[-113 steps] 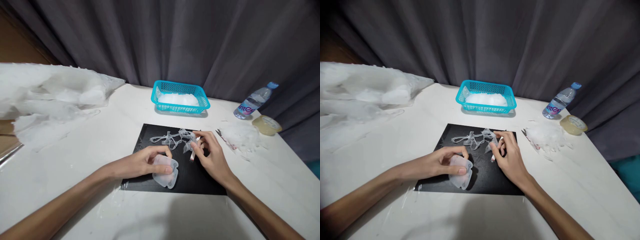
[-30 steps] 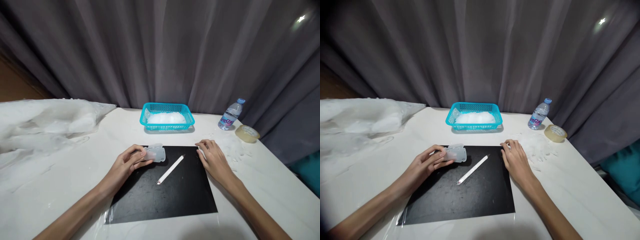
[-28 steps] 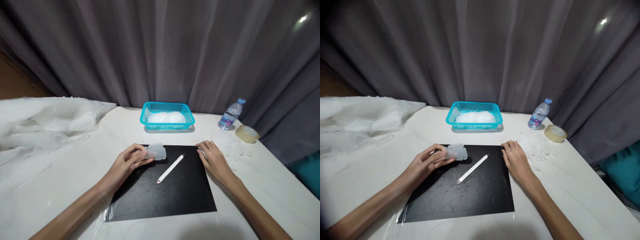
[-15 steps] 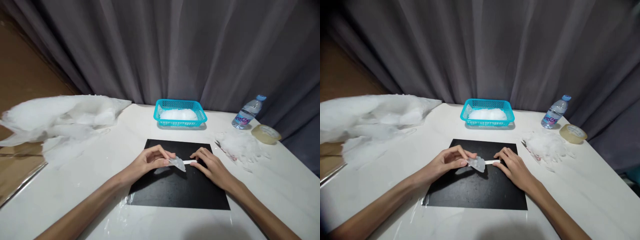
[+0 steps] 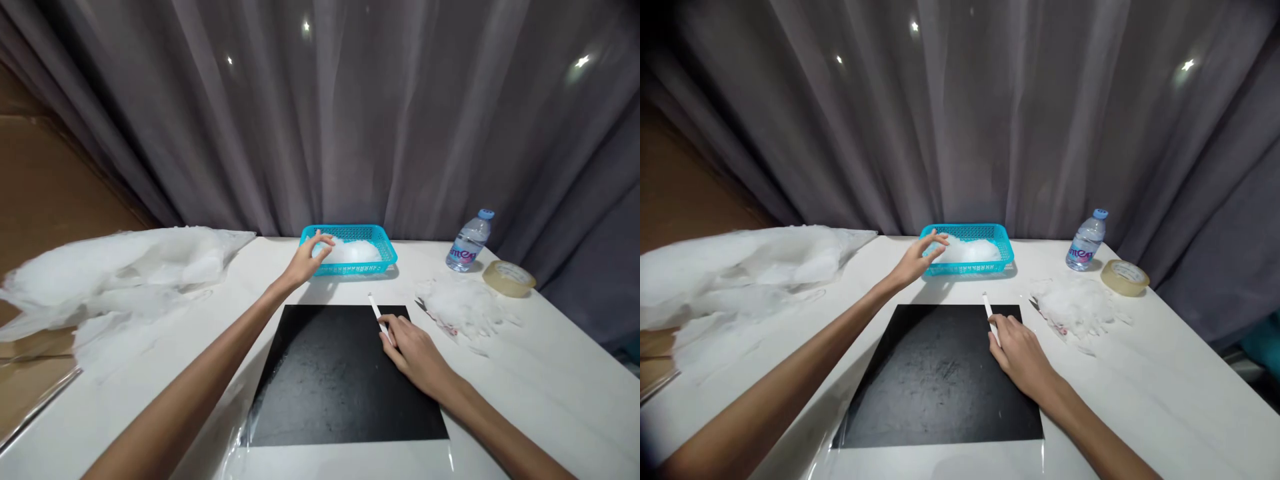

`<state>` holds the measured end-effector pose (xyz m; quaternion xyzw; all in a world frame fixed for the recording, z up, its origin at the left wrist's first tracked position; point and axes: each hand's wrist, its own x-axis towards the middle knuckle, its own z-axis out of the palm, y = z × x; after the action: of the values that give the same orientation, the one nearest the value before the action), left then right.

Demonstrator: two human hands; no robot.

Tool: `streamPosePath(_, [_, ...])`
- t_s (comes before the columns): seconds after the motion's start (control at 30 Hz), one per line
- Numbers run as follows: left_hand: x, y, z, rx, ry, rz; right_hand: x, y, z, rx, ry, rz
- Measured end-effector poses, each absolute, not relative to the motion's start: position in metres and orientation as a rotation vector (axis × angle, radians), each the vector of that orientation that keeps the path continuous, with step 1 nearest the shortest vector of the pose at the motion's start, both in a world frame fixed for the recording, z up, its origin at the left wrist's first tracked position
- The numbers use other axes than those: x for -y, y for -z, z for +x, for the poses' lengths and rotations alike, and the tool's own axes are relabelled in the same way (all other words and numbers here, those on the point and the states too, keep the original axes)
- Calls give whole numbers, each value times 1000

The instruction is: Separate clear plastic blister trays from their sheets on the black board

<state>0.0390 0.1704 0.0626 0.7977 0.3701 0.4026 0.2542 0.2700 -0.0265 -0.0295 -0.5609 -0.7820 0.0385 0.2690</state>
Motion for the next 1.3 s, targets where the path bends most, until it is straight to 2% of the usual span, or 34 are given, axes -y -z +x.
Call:
streamPosePath(0.2, [-158, -49, -32, -1366, -977, 2407, 28, 30, 270, 2150, 4, -1452])
streamPosePath(0.47, [-114, -48, -173, -2384, -565, 2266, 30, 36, 268, 2134, -5, -1398])
streamPosePath(0.73, [-99, -38, -205, -2444, -223, 2323, 29, 33, 269, 2133, -125, -1454])
streamPosePath(0.9, [-110, -54, -216, -2305, -360, 2331, 27, 28, 267, 2136, -158, -1494])
streamPosePath(1.17, [-108, -81, -232, -2228, -1049, 2147, 29, 29, 269, 2117, -166, -1447])
streamPosePath(1.3, [-106, -80, -232, -2209, -1190, 2043, 30, 29, 269, 2116, -161, -1432])
